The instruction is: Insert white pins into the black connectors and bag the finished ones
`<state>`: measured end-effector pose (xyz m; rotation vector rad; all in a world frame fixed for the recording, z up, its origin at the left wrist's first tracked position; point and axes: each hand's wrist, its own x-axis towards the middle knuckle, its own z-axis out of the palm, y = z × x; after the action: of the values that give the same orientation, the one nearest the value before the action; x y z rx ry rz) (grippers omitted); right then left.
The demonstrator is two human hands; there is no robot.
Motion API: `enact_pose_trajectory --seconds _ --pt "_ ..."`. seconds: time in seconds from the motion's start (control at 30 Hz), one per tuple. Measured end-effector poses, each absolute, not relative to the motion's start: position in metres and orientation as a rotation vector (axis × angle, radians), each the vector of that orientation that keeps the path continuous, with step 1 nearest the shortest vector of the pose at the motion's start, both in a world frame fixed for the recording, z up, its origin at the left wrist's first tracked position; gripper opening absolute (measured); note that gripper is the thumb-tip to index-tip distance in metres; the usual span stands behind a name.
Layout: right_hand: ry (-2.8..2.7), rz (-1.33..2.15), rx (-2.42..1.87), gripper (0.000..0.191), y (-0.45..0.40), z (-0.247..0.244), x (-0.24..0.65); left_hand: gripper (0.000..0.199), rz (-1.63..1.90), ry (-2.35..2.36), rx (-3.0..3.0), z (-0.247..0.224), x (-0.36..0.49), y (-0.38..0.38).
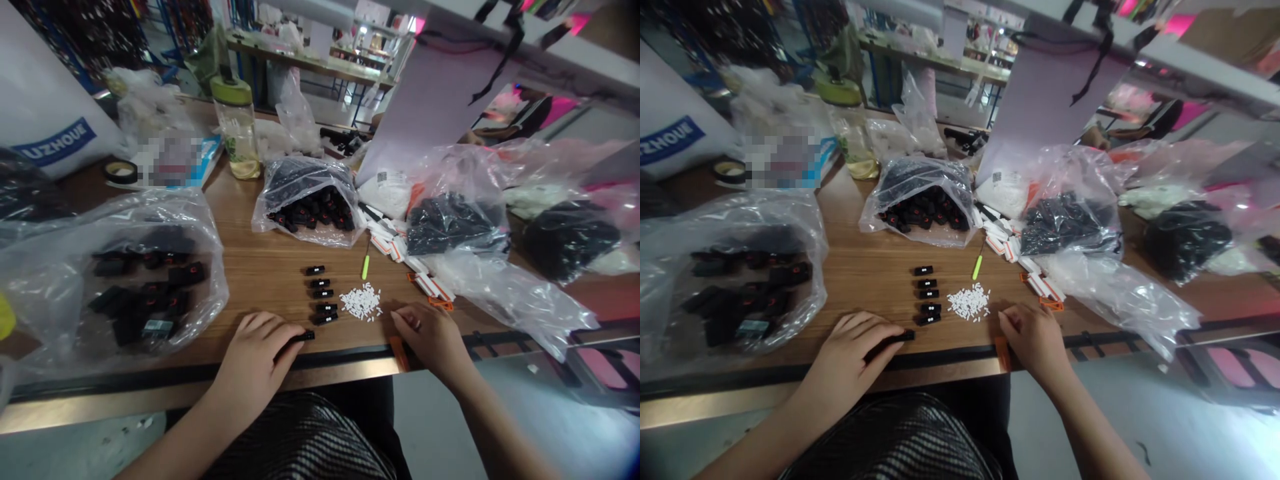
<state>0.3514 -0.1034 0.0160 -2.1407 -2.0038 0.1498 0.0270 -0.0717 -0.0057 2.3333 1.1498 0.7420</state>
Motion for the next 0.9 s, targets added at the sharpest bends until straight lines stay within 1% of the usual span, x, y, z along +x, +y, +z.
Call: enact_pose_trajectory --seconds 0.1,0.23,0.4,0.5,0.6,0.77,0.83,0.9 --pt "-1.858 0.277 -2.252 0.029 -0.101 0.016 0.356 0.010 0.763 1.138 2.333 -0.007 0.026 -0.073" --pt "-1.765 0.444 -2.195 0.037 -0.099 0.019 0.368 0.012 0.789 1.115 2.325 -0.008 0.025 -0.072" --pt "-1.748 0.585 -1.994 0.026 -0.100 0.015 0.383 0.012 0.803 1.105 2.314 -0.009 0.024 -0.071" --pt "-1.762 0.630 -1.935 0.023 -0.101 0.006 0.387 0.012 0.793 1.109 2.309 -0.009 0.024 -0.070" --pt "-1.792 0.526 -1.952 0.023 -0.104 -0.001 0.384 0.012 0.795 1.114 2.298 -0.009 0.025 -0.071" --pt "-1.853 0.160 -2.079 0.029 -0.113 -0.004 0.369 0.012 0.809 1.147 2.258 -0.008 0.025 -0.072" --pt "-1.867 0.115 -2.073 0.029 -0.116 -0.005 0.367 0.011 0.798 1.131 2.266 -0.008 0.025 -0.072" --pt "-1.857 0.157 -2.058 0.029 -0.117 -0.006 0.368 0.011 0.789 1.114 2.272 -0.006 0.025 -0.072"
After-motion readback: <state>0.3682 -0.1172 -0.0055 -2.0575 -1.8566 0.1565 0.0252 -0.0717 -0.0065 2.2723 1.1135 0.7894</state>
